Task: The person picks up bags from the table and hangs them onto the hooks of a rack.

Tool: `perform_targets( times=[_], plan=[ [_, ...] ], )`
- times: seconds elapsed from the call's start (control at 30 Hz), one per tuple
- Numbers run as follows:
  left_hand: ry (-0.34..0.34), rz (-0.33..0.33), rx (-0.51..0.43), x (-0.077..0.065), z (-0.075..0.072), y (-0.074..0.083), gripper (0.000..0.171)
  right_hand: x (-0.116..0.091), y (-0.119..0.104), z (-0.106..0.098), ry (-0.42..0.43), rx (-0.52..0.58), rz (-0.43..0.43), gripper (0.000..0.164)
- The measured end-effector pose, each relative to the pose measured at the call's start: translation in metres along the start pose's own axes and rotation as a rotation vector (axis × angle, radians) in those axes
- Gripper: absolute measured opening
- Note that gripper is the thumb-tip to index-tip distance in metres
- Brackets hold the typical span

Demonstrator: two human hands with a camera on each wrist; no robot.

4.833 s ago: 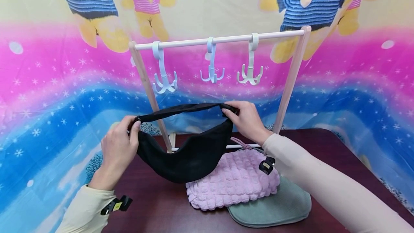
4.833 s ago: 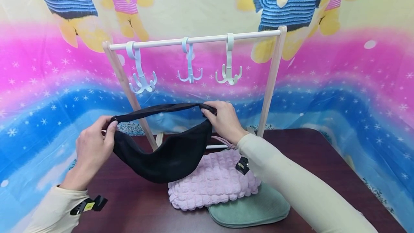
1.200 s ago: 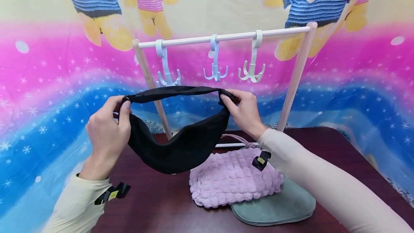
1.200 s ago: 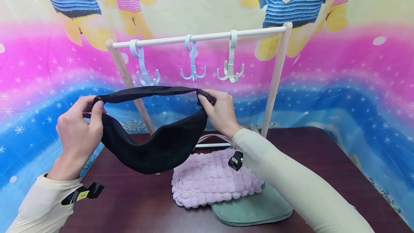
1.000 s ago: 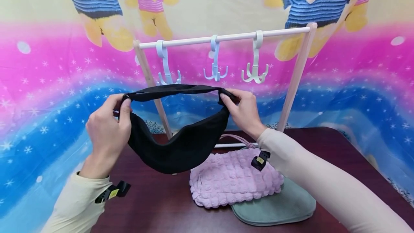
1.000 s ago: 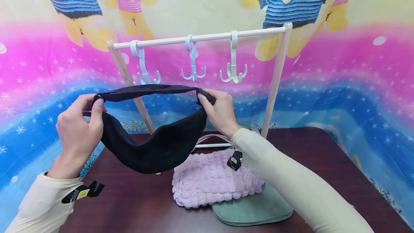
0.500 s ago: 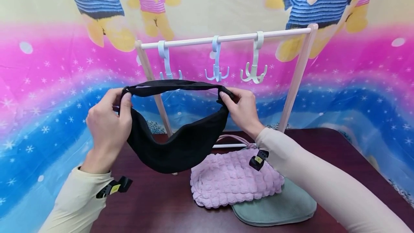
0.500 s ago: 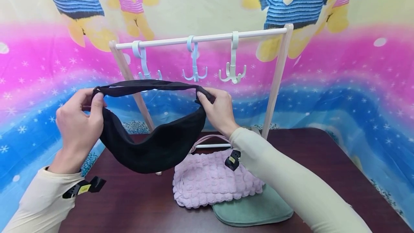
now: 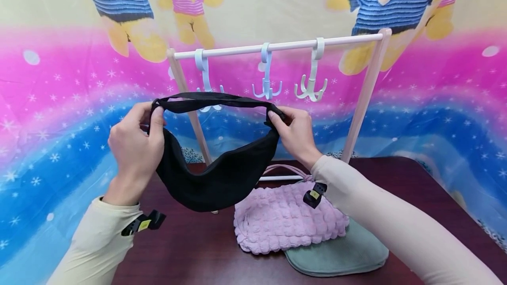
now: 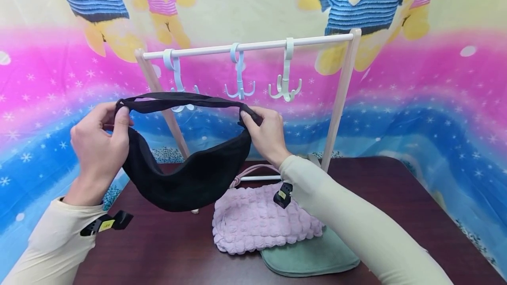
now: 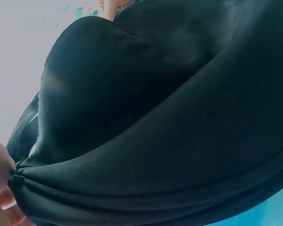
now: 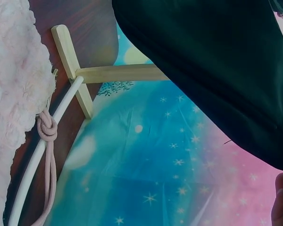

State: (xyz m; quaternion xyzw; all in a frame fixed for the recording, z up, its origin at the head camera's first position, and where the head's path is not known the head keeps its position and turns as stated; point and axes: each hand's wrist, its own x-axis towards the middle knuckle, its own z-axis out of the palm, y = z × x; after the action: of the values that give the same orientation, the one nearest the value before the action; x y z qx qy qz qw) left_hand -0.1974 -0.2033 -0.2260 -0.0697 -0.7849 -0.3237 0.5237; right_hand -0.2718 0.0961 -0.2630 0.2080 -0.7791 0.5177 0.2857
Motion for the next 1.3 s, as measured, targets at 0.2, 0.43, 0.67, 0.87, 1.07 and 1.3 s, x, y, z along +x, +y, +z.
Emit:
perform_targets(
  times=[0.2,0.43,0.67,0.87,1.07,1.3],
  plan=[
    [0.009,-0.001,-0.003,0.004,0.002,0.0,0.03,0.002,0.001,0.004,-0.006,0.002,0.011,0.024],
    [0.021,-0.006,-0.012,0.01,0.006,0.001,0.031,0.003,0.001,0.009,-0.007,0.017,0.035,0.025],
    [0.031,-0.021,-0.02,0.014,0.01,0.002,0.032,0.005,0.0,0.011,-0.014,0.025,0.06,0.026],
    [0.038,-0.026,-0.028,0.019,0.011,0.004,0.034,0.006,-0.002,0.014,-0.018,0.046,0.075,0.027],
    [0.033,-0.032,-0.022,0.02,0.013,0.003,0.035,0.007,-0.003,0.018,-0.001,0.04,0.075,0.026],
    [0.024,-0.043,-0.016,0.022,0.015,0.001,0.036,0.01,-0.003,0.022,0.011,0.015,0.089,0.026]
  ],
)
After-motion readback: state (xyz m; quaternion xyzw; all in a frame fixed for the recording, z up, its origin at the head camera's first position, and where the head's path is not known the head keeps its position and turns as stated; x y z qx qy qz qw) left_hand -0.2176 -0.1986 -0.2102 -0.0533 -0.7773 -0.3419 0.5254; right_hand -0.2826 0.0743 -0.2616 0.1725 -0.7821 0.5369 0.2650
